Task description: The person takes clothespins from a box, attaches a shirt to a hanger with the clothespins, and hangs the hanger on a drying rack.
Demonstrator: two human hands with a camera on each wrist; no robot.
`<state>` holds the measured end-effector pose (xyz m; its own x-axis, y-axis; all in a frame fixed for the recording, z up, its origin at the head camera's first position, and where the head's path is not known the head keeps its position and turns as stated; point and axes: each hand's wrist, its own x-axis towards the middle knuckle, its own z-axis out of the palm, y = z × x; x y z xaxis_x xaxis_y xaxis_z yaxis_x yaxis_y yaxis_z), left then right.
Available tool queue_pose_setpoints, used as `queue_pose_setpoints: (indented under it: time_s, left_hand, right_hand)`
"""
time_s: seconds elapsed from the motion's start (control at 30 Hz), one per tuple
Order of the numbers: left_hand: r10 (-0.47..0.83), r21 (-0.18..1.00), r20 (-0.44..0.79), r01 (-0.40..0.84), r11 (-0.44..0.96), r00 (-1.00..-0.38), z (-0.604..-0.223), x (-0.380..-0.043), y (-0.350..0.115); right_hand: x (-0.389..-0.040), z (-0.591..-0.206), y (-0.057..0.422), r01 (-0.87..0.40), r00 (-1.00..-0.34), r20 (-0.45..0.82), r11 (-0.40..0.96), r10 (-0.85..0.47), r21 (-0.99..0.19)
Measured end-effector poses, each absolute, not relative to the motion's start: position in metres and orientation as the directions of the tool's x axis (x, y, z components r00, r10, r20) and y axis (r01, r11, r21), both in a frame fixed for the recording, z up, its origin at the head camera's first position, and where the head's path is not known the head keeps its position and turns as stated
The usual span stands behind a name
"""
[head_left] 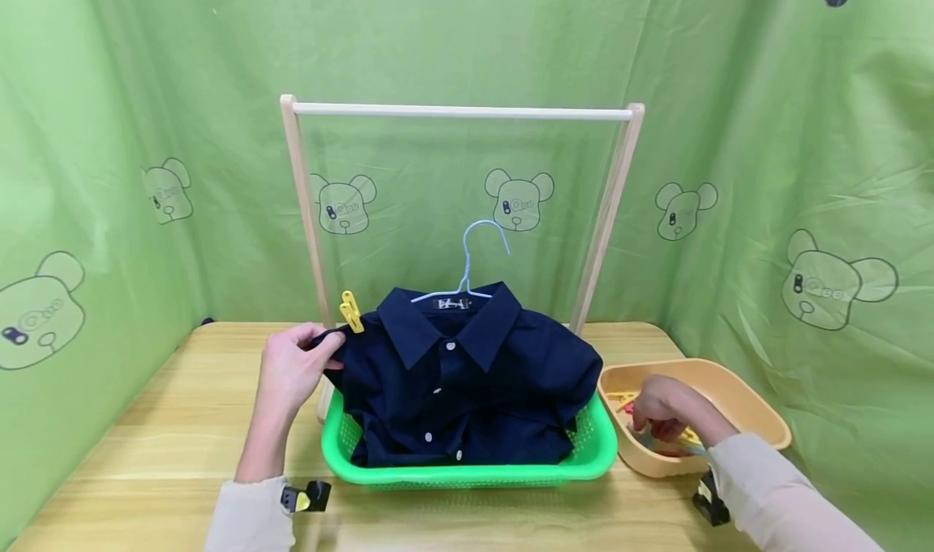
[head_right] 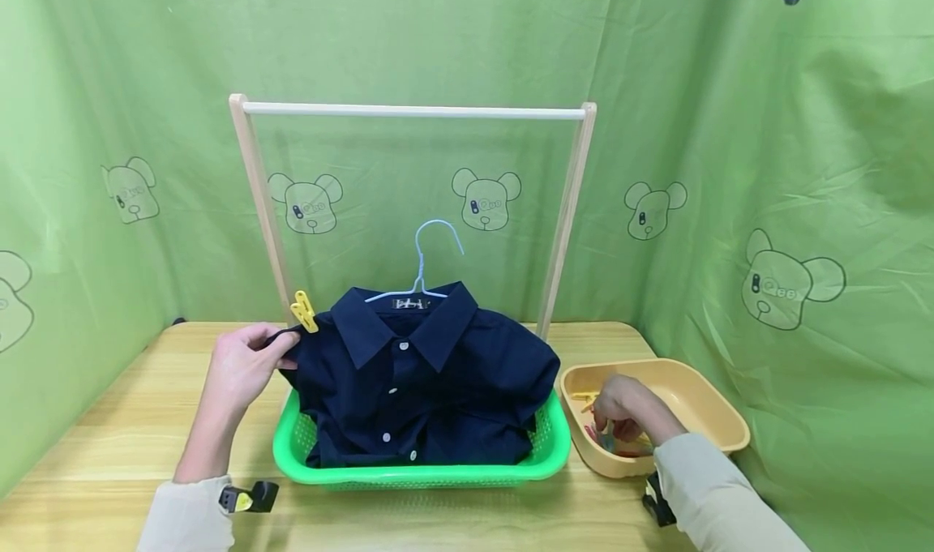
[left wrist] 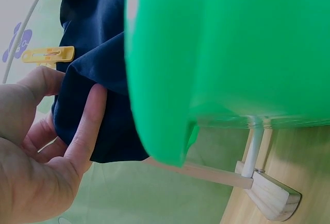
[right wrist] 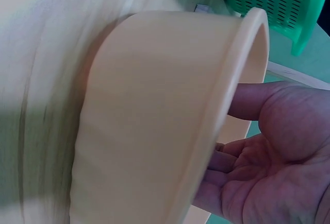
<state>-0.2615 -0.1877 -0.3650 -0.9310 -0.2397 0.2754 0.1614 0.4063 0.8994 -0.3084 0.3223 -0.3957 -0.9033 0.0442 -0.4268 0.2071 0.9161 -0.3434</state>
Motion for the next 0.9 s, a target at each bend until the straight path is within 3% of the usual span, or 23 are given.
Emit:
queue_pose_setpoints:
  time_s: [0.73, 0.9]
  left_hand:
    - [-0.25, 0.901, 0.26, 0.141, 0.41, -0.933, -0.3646, -0.2597, -0.1871]
    - [-0.253, 0.903, 0.257, 0.138, 0.407, -0.933, -0.3647, -0.2597, -0.1874]
  right_hand:
    - [-0.307, -0.4008, 0.3203, 0.233, -0.89, -0.451, 0.917, 0.066, -0.325]
    - [-0.3089, -0.4044, 0.3205, 0.191, -0.908, -0.416, 0.936, 0.054, -0.295]
